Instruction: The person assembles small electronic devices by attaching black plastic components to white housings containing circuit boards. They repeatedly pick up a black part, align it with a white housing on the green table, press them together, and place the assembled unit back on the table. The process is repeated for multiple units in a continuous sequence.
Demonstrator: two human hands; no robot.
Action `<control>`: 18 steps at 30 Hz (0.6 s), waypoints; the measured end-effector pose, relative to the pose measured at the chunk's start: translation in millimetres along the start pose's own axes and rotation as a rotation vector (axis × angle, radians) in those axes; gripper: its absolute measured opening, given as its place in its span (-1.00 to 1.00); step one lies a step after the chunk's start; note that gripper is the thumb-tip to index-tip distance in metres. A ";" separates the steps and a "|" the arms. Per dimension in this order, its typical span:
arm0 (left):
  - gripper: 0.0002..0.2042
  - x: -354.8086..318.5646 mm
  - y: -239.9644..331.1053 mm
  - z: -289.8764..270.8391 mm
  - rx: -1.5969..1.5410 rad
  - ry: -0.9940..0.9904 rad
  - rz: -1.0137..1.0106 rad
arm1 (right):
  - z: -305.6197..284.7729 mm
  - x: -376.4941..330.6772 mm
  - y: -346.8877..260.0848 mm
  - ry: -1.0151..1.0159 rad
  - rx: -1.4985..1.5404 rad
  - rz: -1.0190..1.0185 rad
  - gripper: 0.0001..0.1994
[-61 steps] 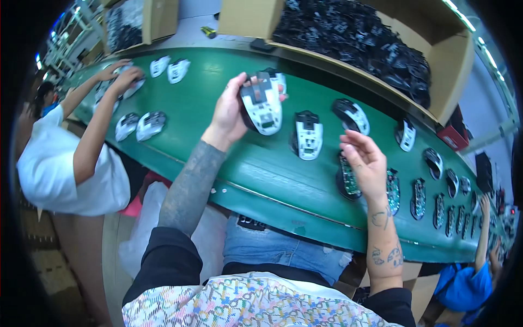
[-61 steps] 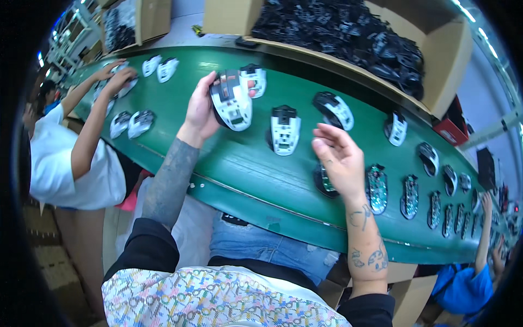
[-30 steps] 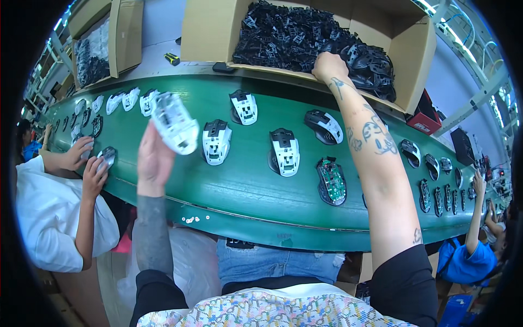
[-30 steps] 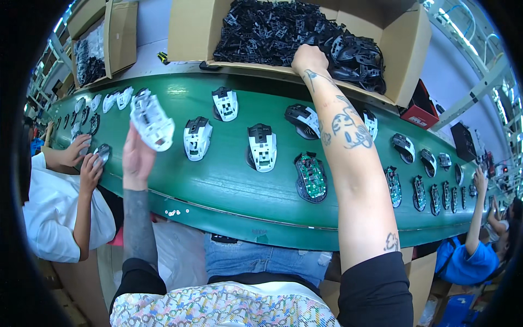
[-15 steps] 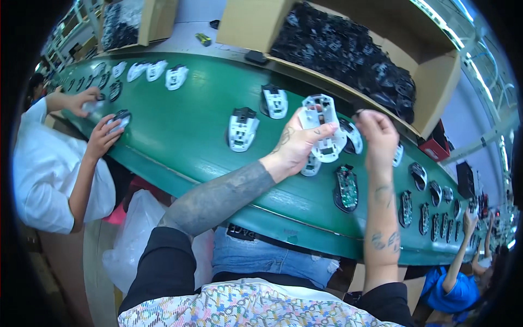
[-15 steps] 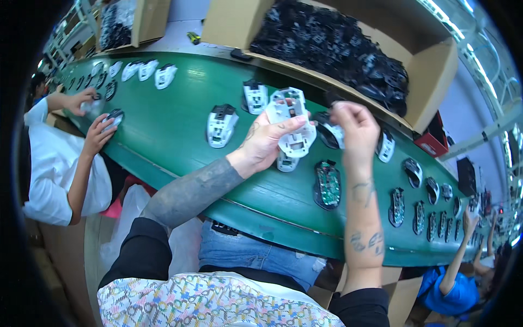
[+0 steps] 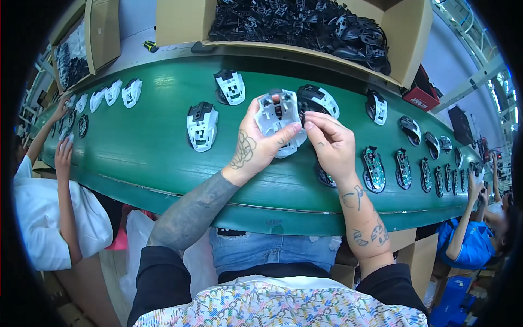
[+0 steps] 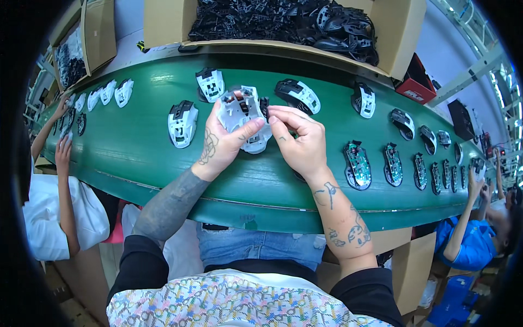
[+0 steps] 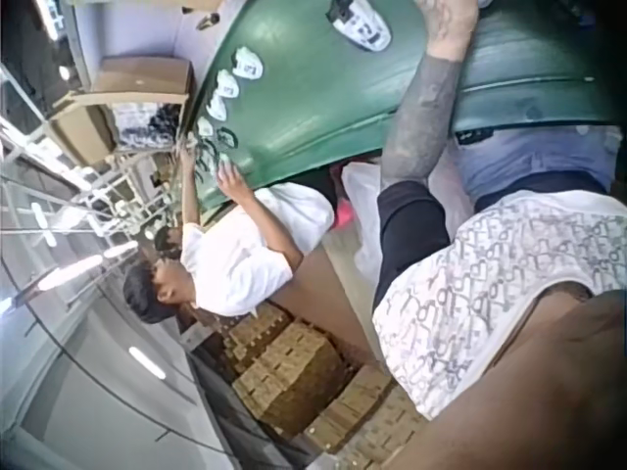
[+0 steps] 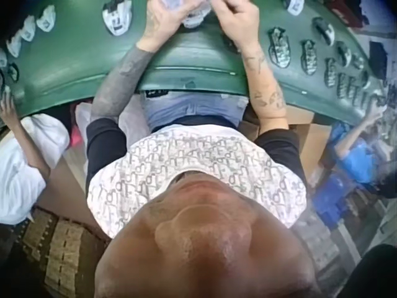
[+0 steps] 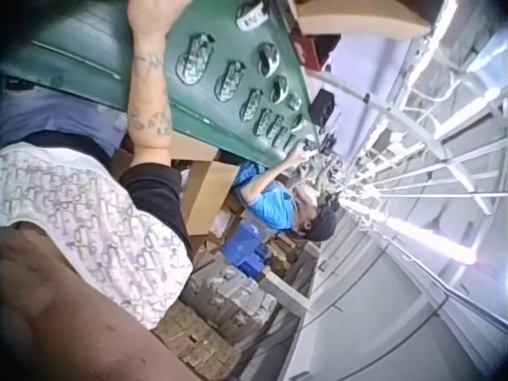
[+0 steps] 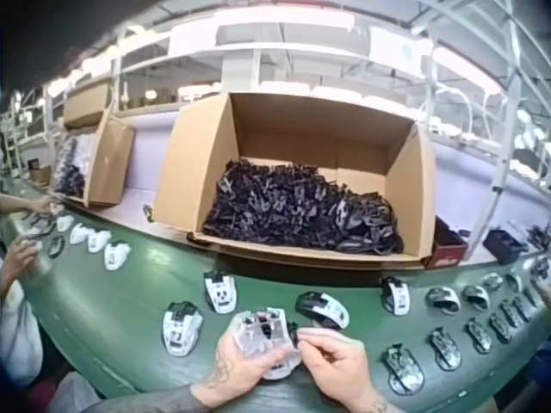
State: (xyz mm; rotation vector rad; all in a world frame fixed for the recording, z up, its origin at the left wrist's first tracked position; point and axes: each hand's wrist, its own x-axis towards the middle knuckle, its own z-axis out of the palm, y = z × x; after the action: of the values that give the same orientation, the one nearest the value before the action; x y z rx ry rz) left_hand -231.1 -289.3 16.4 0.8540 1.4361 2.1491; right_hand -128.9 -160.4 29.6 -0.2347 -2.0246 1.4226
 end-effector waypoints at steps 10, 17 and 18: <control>-0.53 4.0 4.1 -10.3 0.670 -0.054 0.240 | 1.9 -1.1 -8.4 -0.161 -0.473 -0.234 -0.83; -0.52 11.4 12.7 -16.1 -0.058 -0.052 -0.178 | 3.1 -2.6 -0.3 -0.156 0.024 -0.053 -0.69; -0.51 12.0 10.3 -18.8 -0.125 -0.062 -0.178 | 9.2 -4.5 -3.3 -0.156 0.167 0.000 -0.68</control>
State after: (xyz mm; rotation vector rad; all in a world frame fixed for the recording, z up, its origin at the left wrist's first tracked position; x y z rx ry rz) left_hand -252.8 -298.1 23.8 0.7125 1.2822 2.0370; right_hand -130.2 -171.1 28.9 -0.0531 -2.0132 1.6442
